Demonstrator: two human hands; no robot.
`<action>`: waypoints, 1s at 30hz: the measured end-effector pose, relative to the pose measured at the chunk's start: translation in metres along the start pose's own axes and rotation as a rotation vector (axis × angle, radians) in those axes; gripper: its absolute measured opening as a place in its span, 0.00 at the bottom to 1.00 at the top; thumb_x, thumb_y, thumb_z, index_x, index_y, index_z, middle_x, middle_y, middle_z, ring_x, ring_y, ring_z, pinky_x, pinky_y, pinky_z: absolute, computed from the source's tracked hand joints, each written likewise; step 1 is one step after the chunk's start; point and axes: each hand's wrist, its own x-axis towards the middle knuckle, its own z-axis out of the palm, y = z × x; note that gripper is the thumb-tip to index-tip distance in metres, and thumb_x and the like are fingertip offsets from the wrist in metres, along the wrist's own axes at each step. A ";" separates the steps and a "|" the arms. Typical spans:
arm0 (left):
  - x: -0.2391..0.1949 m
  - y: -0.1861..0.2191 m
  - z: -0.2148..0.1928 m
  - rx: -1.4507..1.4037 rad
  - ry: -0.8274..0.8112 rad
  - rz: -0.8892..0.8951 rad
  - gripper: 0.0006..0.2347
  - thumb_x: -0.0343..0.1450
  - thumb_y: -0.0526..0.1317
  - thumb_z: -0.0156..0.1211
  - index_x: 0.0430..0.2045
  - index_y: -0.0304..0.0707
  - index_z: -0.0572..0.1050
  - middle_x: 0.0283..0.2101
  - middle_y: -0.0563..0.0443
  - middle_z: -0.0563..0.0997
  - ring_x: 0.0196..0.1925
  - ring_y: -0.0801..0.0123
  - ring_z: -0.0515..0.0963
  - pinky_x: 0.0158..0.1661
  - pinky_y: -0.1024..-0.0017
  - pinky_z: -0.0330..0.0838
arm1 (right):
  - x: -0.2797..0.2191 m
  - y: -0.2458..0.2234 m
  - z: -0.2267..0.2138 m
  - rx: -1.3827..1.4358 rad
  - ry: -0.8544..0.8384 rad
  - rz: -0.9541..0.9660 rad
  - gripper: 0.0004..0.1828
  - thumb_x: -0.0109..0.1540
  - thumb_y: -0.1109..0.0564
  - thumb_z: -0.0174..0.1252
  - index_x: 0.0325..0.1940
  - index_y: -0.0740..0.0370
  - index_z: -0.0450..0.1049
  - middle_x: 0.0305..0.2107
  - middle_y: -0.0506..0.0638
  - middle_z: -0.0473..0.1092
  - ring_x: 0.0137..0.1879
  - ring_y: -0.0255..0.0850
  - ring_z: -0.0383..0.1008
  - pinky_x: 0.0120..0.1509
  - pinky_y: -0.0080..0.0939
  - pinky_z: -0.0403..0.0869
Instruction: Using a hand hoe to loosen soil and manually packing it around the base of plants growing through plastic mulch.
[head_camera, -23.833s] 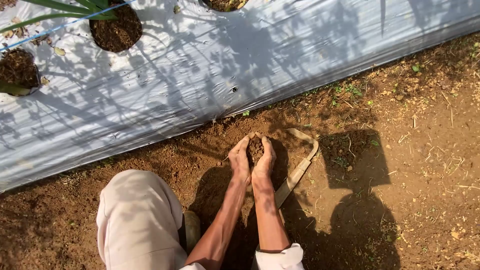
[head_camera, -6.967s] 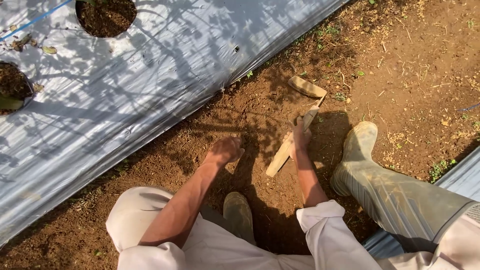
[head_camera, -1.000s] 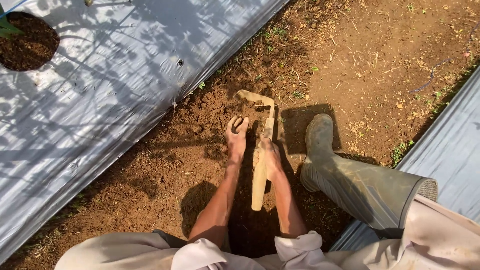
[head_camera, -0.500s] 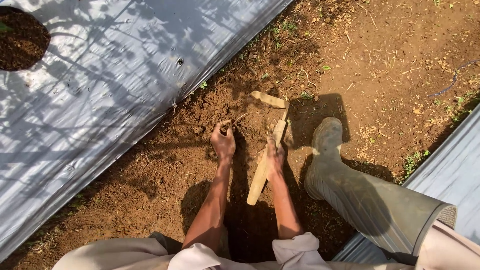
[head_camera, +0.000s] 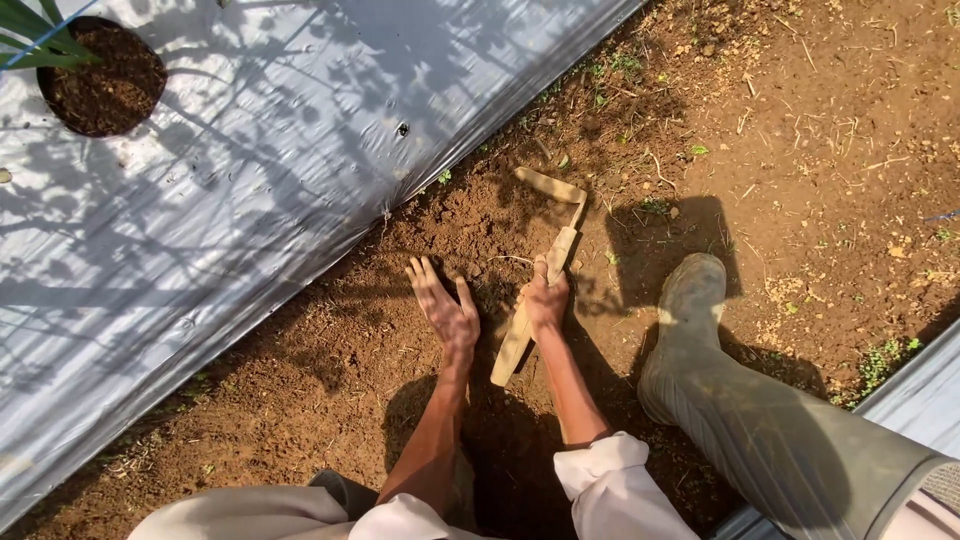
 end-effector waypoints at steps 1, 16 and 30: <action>-0.001 0.002 -0.001 0.012 -0.097 -0.032 0.28 0.78 0.50 0.40 0.74 0.42 0.48 0.76 0.38 0.49 0.78 0.48 0.45 0.70 0.44 0.45 | 0.012 0.006 -0.003 -0.006 0.001 0.019 0.21 0.68 0.43 0.50 0.51 0.64 0.68 0.18 0.53 0.66 0.19 0.39 0.69 0.22 0.37 0.74; -0.006 0.003 -0.005 0.069 -0.214 -0.095 0.27 0.79 0.50 0.41 0.74 0.45 0.47 0.78 0.44 0.48 0.79 0.50 0.44 0.71 0.45 0.41 | -0.052 -0.013 -0.005 -0.238 -0.078 0.174 0.35 0.67 0.38 0.48 0.66 0.68 0.57 0.47 0.68 0.64 0.50 0.53 0.71 0.48 0.53 0.73; -0.008 -0.014 -0.013 -0.021 -0.208 -0.020 0.24 0.79 0.48 0.44 0.71 0.42 0.54 0.75 0.42 0.55 0.77 0.46 0.50 0.68 0.39 0.53 | -0.064 0.086 0.003 -0.235 -0.051 0.149 0.46 0.71 0.33 0.46 0.72 0.79 0.52 0.48 0.74 0.69 0.52 0.57 0.74 0.56 0.53 0.76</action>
